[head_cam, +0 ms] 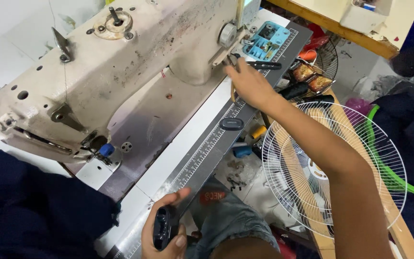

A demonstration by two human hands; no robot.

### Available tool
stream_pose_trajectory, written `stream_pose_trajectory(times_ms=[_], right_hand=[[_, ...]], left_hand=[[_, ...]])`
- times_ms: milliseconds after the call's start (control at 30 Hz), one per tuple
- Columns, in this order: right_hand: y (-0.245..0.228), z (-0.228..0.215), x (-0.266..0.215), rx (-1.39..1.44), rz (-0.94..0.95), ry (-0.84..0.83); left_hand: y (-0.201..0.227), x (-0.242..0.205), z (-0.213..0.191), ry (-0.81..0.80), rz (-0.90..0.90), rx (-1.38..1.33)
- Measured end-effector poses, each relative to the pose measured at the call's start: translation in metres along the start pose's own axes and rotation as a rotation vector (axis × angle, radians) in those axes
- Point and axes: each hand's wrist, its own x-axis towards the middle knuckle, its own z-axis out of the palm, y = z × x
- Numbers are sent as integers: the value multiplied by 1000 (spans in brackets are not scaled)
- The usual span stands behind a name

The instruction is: Repairing or adjusting an industrial sewing machine using hand tools like pliers and a screwdriver.

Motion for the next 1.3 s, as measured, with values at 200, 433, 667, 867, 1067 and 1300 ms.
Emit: stream_pose_trajectory(times_ms=[200, 433, 667, 867, 1067, 1300], right_hand=[[-57, -27, -90, 748, -53, -102], [-149, -98, -161, 967, -647, -442], [-171, -105, -167, 1159, -556, -719], [-169, -97, -168, 1285, -570, -734], [-172, -87, -170, 1108, -519, -779], [-180, -57, -179, 1188, -531, -642]], left_hand=[[13, 0, 5, 174, -100, 224], [30, 7, -6, 37, -37, 839], [30, -8, 11, 189, 168, 918], [28, -12, 21, 314, 181, 963], [17, -14, 18, 369, 227, 983], [1, -16, 6, 449, 230, 875]])
